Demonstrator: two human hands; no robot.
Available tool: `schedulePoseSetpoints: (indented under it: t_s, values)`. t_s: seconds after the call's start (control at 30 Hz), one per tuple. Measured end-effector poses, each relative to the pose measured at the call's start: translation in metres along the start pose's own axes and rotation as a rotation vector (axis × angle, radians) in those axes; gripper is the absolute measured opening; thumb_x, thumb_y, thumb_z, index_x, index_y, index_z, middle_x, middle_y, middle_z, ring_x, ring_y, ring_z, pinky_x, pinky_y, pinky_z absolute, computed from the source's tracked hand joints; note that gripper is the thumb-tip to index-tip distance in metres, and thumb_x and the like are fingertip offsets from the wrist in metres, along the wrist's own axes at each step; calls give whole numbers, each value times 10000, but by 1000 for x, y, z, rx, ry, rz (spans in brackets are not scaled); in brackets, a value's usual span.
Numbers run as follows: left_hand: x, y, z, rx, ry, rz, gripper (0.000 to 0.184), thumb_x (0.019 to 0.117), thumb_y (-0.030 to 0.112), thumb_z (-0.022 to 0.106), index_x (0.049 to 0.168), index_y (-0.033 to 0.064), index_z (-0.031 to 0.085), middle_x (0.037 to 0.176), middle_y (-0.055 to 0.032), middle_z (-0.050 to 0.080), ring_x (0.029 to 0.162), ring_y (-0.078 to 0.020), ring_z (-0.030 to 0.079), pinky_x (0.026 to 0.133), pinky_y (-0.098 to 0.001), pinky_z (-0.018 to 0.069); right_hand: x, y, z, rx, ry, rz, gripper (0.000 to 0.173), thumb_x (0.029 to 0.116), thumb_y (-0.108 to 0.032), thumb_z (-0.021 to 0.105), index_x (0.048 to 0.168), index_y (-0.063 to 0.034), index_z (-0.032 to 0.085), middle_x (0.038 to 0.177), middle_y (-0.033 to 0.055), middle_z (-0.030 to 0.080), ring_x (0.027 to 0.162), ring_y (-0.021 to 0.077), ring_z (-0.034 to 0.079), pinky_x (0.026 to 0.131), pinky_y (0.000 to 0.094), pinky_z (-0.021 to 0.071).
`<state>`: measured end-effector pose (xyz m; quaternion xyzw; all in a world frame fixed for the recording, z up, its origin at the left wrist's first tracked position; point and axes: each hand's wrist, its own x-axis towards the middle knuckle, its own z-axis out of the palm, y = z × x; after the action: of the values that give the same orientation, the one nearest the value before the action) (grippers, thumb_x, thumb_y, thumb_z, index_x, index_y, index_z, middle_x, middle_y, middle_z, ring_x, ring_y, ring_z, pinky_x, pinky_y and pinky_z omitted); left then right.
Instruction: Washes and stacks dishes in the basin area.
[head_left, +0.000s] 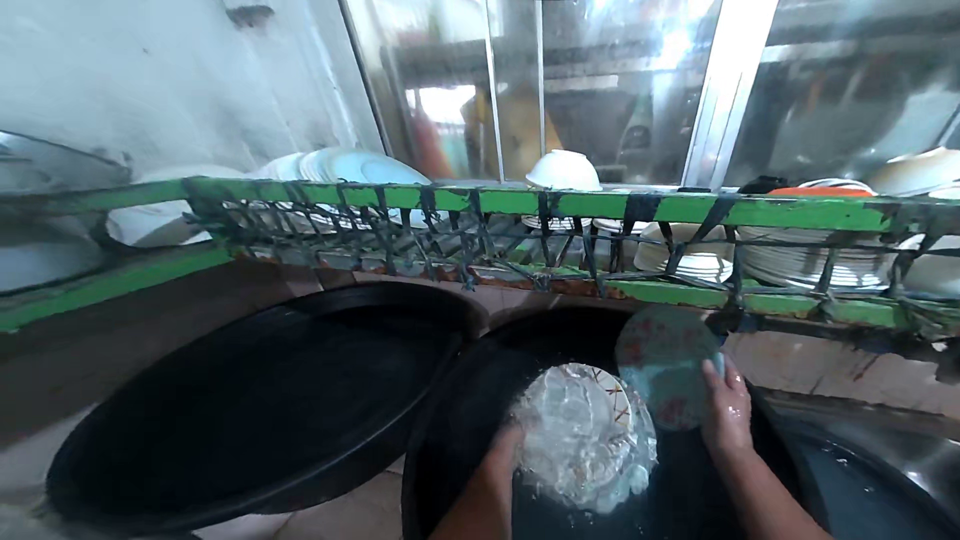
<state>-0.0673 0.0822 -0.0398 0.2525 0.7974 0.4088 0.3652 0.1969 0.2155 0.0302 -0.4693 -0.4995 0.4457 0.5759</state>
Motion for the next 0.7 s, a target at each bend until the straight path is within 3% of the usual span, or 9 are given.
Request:
schedulePoseSetpoints:
  t_s: [0.07,0.13,0.27,0.37,0.5,0.57,0.63,0.7]
  values:
    - [2,-3,2,-43,1,23,547,1062,134,540,1549,-20,343,1545,-271,417,1425,-367,429,1166,-498,367,1,-8,-3,114,46,-77,525,1067,-239,521,1529,-28,391,1464,185,505,1255,215,563,1051,428,474]
    - [-2,2,3,-98,16,11,531,1056,97,542,1538,-29,354,1530,-282,425,1405,-374,445,1144,-494,384,4,-11,-7,203,80,-120,523,1078,-249,485,1541,-46,351,1407,138,528,1173,137,591,988,355,516]
    - [1,7,4,-6,11,-47,588,998,165,654,1495,-42,417,1474,-272,495,1368,-362,492,1134,-488,400,10,-7,-8,357,87,-30,503,1099,-235,422,1567,-105,289,1345,94,550,1109,113,622,930,336,551]
    - [5,7,5,25,52,-59,642,980,236,692,1506,-12,421,1465,-262,511,1361,-365,508,1129,-501,413,7,-1,-2,256,12,117,465,1102,-235,422,1541,-110,331,1242,128,584,990,154,645,830,377,569]
    - [-5,19,6,131,-9,81,535,1106,300,455,1529,-21,396,1543,-262,438,1456,-371,407,1204,-499,314,-3,16,8,2,-186,258,458,1113,-248,408,1536,-77,368,1227,198,616,961,238,669,813,443,570]
    - [-5,24,10,53,-41,115,499,1111,284,441,1508,-19,435,1546,-237,446,1462,-332,402,1214,-463,301,-6,27,13,-86,-282,320,458,1108,-227,428,1529,-55,373,1243,219,615,991,260,670,839,450,568]
    - [2,20,14,-76,-99,99,529,1104,329,454,1512,-7,430,1516,-232,481,1416,-322,461,1186,-470,350,-10,34,18,-188,-390,392,462,1101,-220,462,1526,-56,384,1288,223,606,1049,270,660,884,447,554]
    - [3,15,19,-150,-113,60,556,1070,422,510,1452,17,516,1416,-205,579,1308,-300,564,1111,-477,444,-14,37,20,-275,-499,450,487,1095,-226,481,1552,-98,370,1361,216,587,1153,285,639,957,467,533]
